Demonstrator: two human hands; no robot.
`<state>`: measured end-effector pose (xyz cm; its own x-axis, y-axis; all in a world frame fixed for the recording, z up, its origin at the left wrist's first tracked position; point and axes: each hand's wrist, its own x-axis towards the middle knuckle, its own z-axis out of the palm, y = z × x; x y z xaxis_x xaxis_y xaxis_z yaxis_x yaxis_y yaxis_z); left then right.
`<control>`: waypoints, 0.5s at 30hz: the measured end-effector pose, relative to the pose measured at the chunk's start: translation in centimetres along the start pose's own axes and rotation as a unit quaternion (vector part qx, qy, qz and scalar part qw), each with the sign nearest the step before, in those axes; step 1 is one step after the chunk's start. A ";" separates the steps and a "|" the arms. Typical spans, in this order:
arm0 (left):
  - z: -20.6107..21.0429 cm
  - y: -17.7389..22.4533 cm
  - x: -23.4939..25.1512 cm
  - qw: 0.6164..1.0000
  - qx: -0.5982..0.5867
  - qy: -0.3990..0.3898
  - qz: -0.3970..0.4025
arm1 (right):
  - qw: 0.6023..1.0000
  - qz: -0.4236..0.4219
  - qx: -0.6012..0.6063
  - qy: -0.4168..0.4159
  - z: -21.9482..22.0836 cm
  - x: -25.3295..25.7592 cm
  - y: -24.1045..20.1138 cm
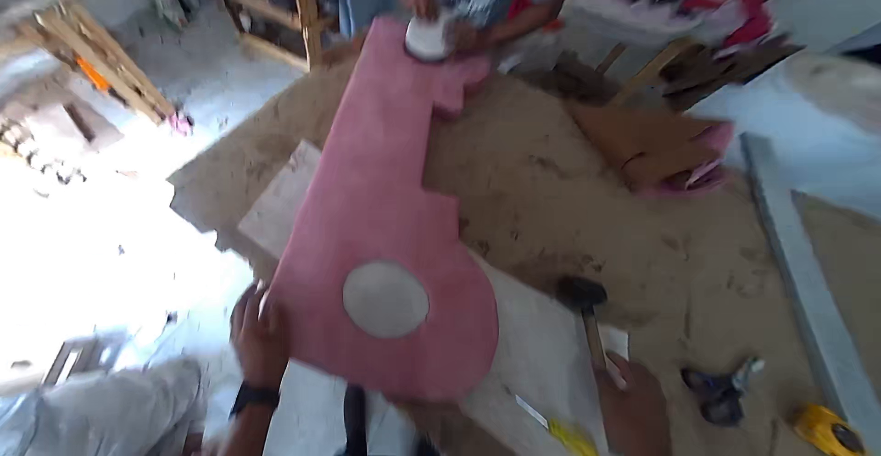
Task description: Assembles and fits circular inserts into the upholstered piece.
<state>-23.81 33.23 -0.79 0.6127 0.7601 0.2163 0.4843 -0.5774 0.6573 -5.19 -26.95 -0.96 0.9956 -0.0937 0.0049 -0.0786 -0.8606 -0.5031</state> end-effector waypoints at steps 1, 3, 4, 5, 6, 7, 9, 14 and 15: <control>-0.5 -0.7 0.9 1.000 -0.016 -0.007 -0.021 | 0.999 -0.019 0.005 0.024 0.0 0.3 -1.9; -1.0 -1.2 1.8 0.993 -0.057 -0.061 -0.087 | 0.998 -0.003 0.056 0.013 1.2 -1.4 -7.6; -0.8 -1.1 2.2 0.985 -0.075 -0.095 -0.124 | 0.993 0.033 0.111 -0.033 2.6 -2.4 -10.5; -0.6 -1.0 2.3 0.976 -0.082 -0.125 -0.157 | 0.978 0.077 0.177 -0.084 4.2 -3.5 -12.9; -0.5 -1.0 2.6 0.969 -0.077 -0.157 -0.177 | 0.958 0.118 0.234 -0.114 6.1 -4.3 -14.9; -0.3 -1.1 3.2 0.963 -0.063 -0.185 -0.187 | 0.946 0.146 0.264 -0.118 7.9 -4.6 -16.1; 0.3 -1.5 4.3 0.955 -0.034 -0.221 -0.196 | 0.942 0.177 0.269 -0.097 10.3 -4.3 -17.0; 0.8 -1.7 6.5 0.945 0.020 -0.260 -0.196 | 0.933 0.210 0.272 -0.108 10.4 -2.1 -17.2; 0.7 -1.4 6.8 0.943 0.026 -0.267 -0.197 | 0.926 0.223 0.283 -0.113 10.4 -1.8 -17.0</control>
<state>-19.92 39.00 -0.73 0.5995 0.6675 -0.4415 0.7613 -0.3055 0.5719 -5.07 -6.96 -1.35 0.8610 -0.2142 -0.4613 -0.5085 -0.3556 -0.7842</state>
